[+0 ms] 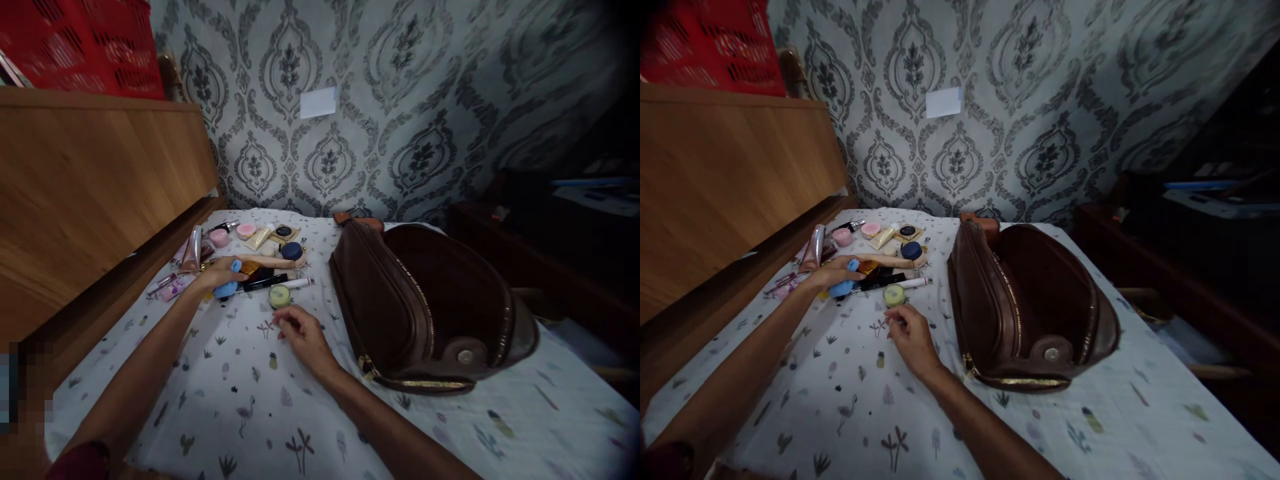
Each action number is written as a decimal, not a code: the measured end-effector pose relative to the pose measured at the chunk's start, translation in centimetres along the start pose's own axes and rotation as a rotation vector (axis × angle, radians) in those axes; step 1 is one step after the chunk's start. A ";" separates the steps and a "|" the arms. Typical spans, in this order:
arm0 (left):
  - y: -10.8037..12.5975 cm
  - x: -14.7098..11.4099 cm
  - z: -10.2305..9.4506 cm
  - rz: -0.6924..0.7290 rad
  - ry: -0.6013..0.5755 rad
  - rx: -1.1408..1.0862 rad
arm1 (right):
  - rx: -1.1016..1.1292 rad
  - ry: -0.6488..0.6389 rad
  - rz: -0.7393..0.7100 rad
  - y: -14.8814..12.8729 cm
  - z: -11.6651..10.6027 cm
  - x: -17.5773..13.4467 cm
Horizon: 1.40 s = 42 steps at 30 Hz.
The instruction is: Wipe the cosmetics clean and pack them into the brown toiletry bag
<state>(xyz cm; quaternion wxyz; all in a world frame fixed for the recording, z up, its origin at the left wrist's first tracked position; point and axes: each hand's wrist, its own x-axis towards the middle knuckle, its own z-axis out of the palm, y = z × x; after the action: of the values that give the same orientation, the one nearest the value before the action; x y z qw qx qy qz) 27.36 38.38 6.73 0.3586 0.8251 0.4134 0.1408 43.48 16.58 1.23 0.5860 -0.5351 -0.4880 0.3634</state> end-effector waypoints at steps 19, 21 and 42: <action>2.5 -1.2 0.2 0.010 -0.070 0.141 | -0.001 0.047 0.012 0.1 0.0 -0.3; 2.7 -1.6 0.1 -0.044 -0.111 0.110 | -0.079 0.128 -0.051 -0.2 -0.2 -0.5; 2.1 -3.5 2.8 0.032 -0.006 0.195 | -0.243 0.256 -0.152 -0.3 -1.1 0.0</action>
<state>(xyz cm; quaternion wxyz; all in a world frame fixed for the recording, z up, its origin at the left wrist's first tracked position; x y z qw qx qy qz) 27.90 33.45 6.44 0.2753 0.8629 0.4110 0.1032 44.51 16.24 1.57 0.6001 -0.6054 -0.4889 0.1855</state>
